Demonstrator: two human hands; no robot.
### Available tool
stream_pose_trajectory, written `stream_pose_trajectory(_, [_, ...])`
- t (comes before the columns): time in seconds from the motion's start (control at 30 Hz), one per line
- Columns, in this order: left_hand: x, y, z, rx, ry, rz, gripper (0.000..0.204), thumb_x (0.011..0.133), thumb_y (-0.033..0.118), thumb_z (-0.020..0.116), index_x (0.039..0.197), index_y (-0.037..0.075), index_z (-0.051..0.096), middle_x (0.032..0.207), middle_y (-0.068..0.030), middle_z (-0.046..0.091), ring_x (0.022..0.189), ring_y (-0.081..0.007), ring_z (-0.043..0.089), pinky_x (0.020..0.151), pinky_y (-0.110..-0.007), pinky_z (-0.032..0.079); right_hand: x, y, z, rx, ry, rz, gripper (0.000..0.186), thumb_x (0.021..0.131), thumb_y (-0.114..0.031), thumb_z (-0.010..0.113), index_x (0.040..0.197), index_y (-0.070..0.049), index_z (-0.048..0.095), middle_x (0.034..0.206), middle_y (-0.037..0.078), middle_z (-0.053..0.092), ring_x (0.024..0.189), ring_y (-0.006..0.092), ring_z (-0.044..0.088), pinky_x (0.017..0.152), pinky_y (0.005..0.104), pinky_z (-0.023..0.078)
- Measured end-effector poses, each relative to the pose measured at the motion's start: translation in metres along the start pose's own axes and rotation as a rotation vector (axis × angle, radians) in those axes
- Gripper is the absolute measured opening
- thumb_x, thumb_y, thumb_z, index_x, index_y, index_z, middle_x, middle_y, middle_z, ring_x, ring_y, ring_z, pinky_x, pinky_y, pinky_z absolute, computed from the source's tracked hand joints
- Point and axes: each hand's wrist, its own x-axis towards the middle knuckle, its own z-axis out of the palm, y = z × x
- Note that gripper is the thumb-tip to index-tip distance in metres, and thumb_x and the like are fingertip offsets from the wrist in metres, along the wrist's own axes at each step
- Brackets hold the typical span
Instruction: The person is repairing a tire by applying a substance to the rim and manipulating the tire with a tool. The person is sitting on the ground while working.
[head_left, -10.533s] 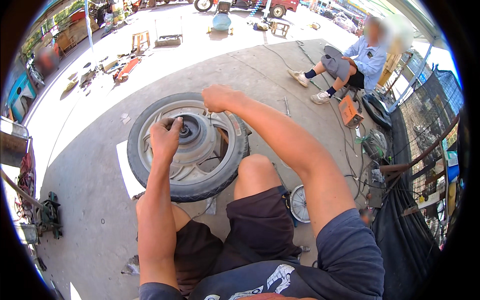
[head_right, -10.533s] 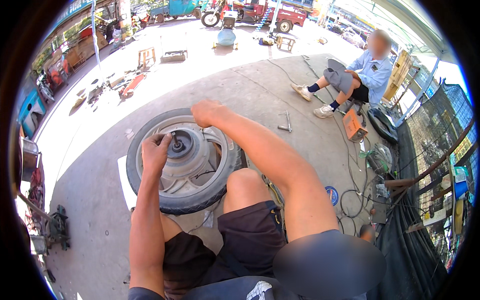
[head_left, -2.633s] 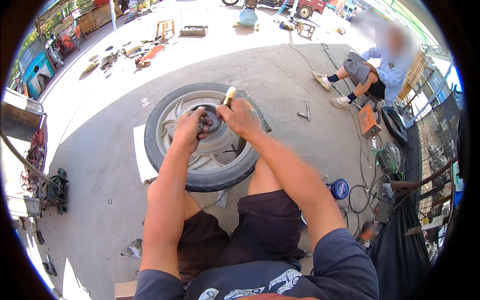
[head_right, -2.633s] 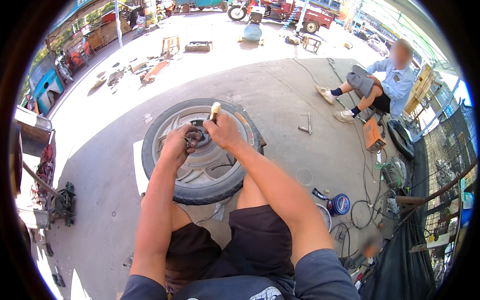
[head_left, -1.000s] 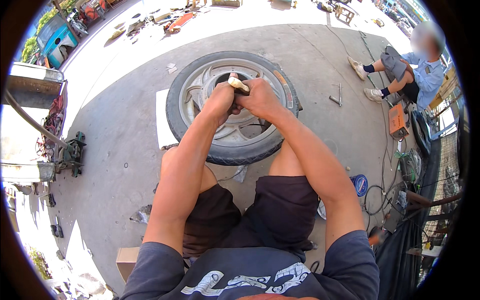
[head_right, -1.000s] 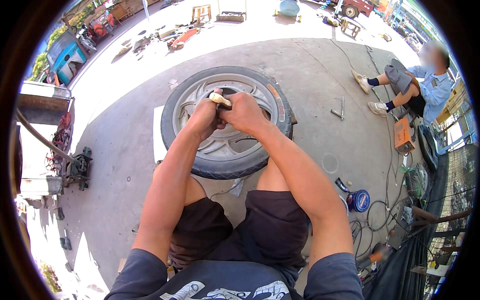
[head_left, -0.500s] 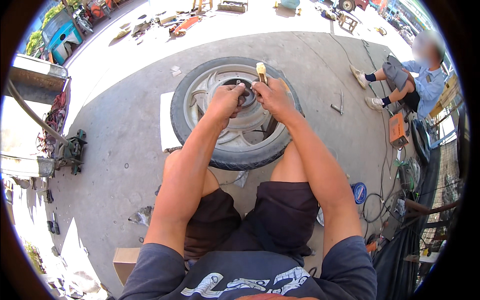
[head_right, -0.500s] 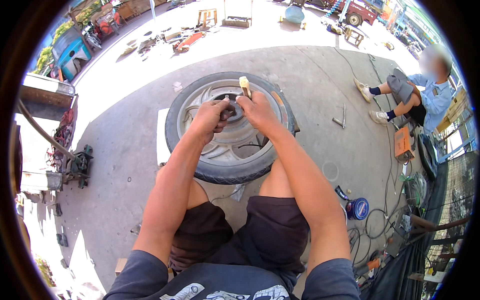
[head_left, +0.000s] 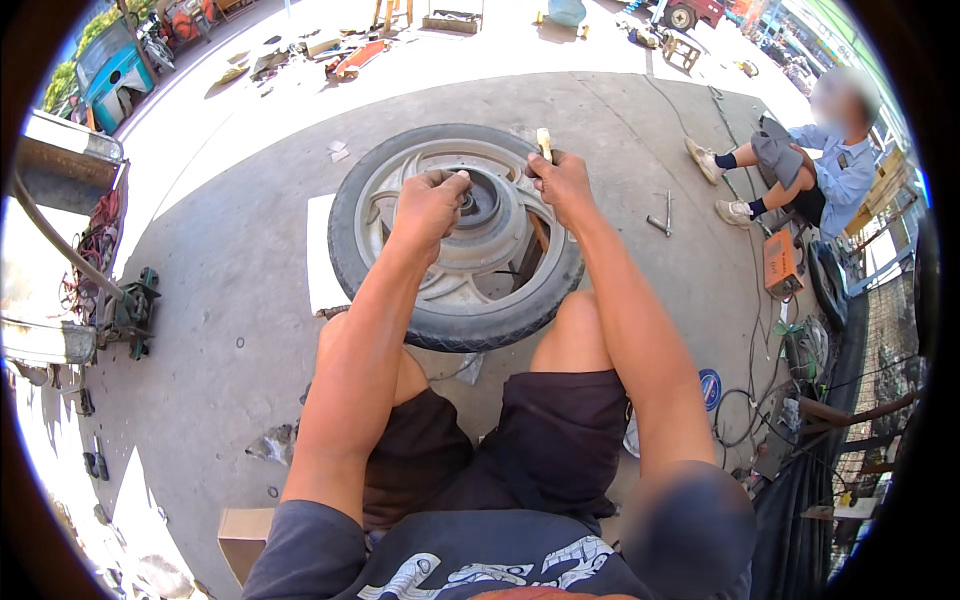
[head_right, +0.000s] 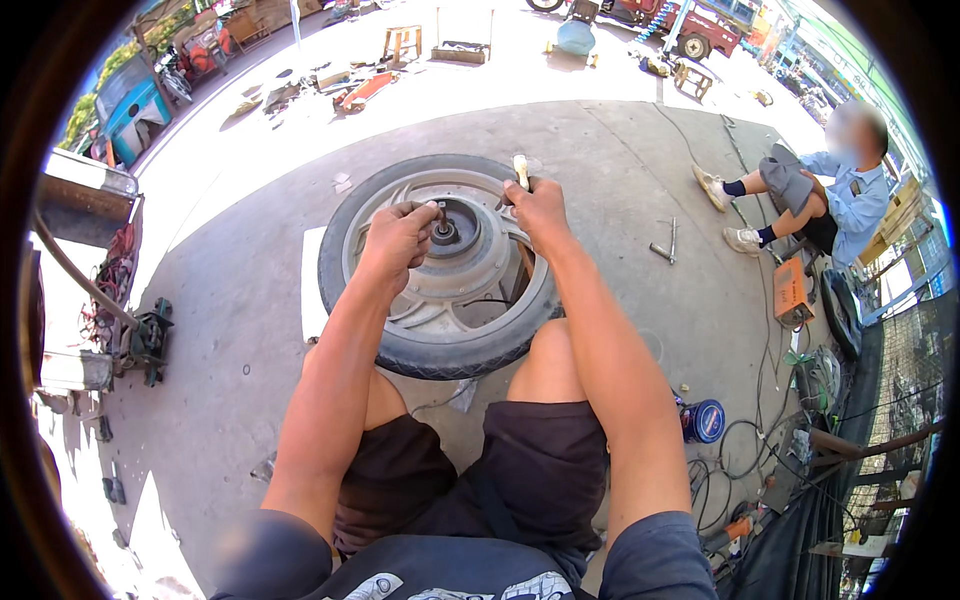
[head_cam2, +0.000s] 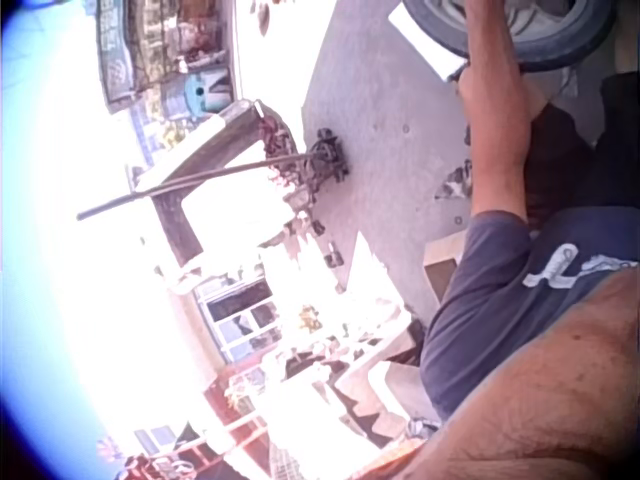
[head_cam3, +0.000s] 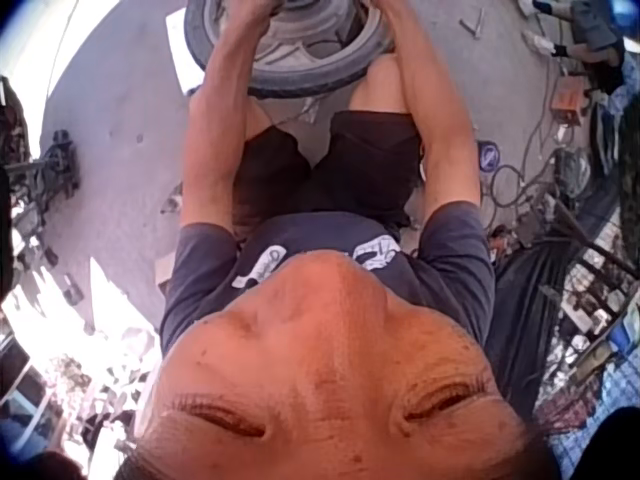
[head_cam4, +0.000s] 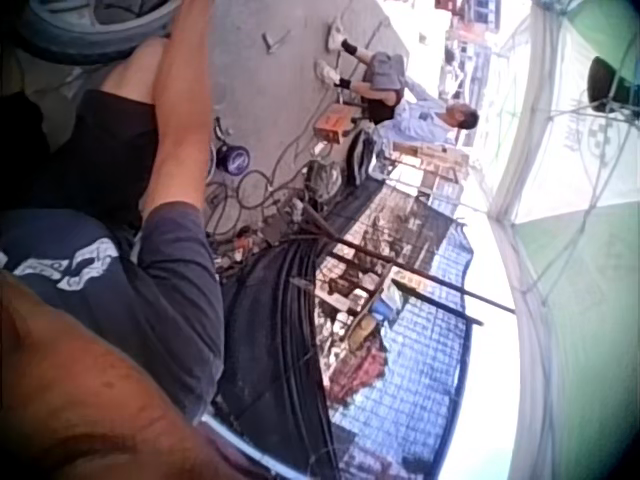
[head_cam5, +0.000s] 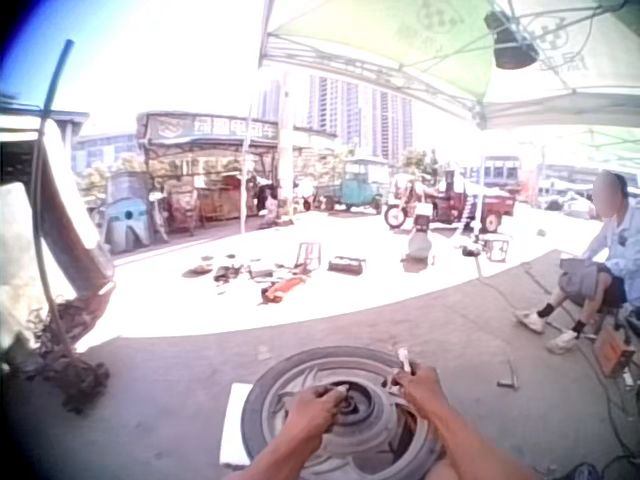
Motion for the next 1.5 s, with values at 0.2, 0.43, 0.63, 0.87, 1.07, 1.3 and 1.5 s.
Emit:
stream_pose_trajectory(0.2, [0.001, 0.009, -0.009, -0.051, 0.053, 0.028, 0.016, 0.095, 0.014, 0.063, 0.094, -0.002, 0.062, 0.062, 0.0056, 0.044, 0.048, -0.0031, 0.033, 0.043, -0.022, 0.021, 0.032, 0.001, 0.005, -0.031, -0.124, 0.154, 0.015, 0.089, -0.007, 0.066, 0.089, 0.008, 0.067, 0.068, 0.004, 0.059, 0.052, 0.0052, 0.045, 0.039, 0.0225, 0.026])
stream_pose_trajectory(0.43, [0.008, 0.012, -0.029, -0.151, 0.116, 0.076, 0.018, 0.093, 0.013, 0.064, 0.096, -0.004, 0.063, 0.064, 0.0037, 0.049, 0.049, -0.0033, 0.039, 0.042, -0.022, 0.026, 0.07, 0.01, 0.026, -0.402, -0.137, 0.171, 0.017, 0.078, -0.012, 0.07, 0.073, 0.004, 0.065, 0.062, 0.005, 0.058, 0.044, 0.0086, 0.041, 0.039, 0.027, 0.025])
stream_pose_trajectory(0.63, [0.002, 0.021, -0.021, -0.113, 0.121, 0.049, 0.02, 0.097, 0.018, 0.062, 0.096, -0.002, 0.061, 0.061, 0.0067, 0.042, 0.048, -0.0027, 0.033, 0.043, -0.022, 0.023, 0.088, 0.032, 0.026, -0.494, -0.098, 0.087, 0.02, 0.075, -0.016, 0.07, 0.069, 0.002, 0.066, 0.057, 0.006, 0.057, 0.043, 0.0105, 0.043, 0.04, 0.0312, 0.028])
stream_pose_trajectory(0.87, [-0.001, 0.022, -0.019, -0.095, 0.114, 0.055, 0.019, 0.097, 0.017, 0.062, 0.095, -0.002, 0.062, 0.061, 0.0067, 0.042, 0.048, -0.0027, 0.033, 0.044, -0.022, 0.024, 0.095, 0.044, 0.024, -0.673, -0.093, 0.075, 0.035, 0.068, -0.021, 0.074, 0.086, 0.009, 0.073, 0.078, 0.022, 0.07, 0.074, 0.0302, 0.07, 0.069, 0.0398, 0.053])
stream_pose_trajectory(1.07, [-0.001, 0.022, -0.017, -0.079, 0.122, 0.044, 0.019, 0.097, 0.017, 0.062, 0.095, -0.002, 0.062, 0.061, 0.0064, 0.043, 0.048, -0.0028, 0.033, 0.044, -0.022, 0.024, 0.094, 0.05, 0.024, -0.692, -0.05, 0.055, 0.031, 0.065, -0.018, 0.075, 0.08, 0.009, 0.072, 0.069, 0.016, 0.067, 0.062, 0.0232, 0.065, 0.058, 0.037, 0.049])
stream_pose_trajectory(1.3, [-0.004, 0.022, -0.014, -0.079, 0.119, 0.043, 0.019, 0.097, 0.017, 0.062, 0.096, -0.002, 0.061, 0.061, 0.006, 0.043, 0.048, -0.0031, 0.033, 0.045, -0.021, 0.025, 0.091, 0.052, 0.027, -0.669, -0.068, 0.074, 0.033, 0.065, -0.018, 0.076, 0.081, 0.01, 0.07, 0.072, 0.018, 0.066, 0.061, 0.0246, 0.064, 0.057, 0.0376, 0.049])
stream_pose_trajectory(1.5, [-0.002, 0.019, -0.014, -0.073, 0.115, 0.039, 0.018, 0.097, 0.017, 0.062, 0.094, -0.001, 0.062, 0.06, 0.0064, 0.043, 0.048, -0.0027, 0.033, 0.044, -0.021, 0.024, 0.098, 0.065, 0.028, -0.645, -0.022, 0.097, 0.038, 0.063, -0.021, 0.075, 0.079, 0.012, 0.069, 0.072, 0.023, 0.068, 0.07, 0.0295, 0.07, 0.064, 0.0385, 0.054])
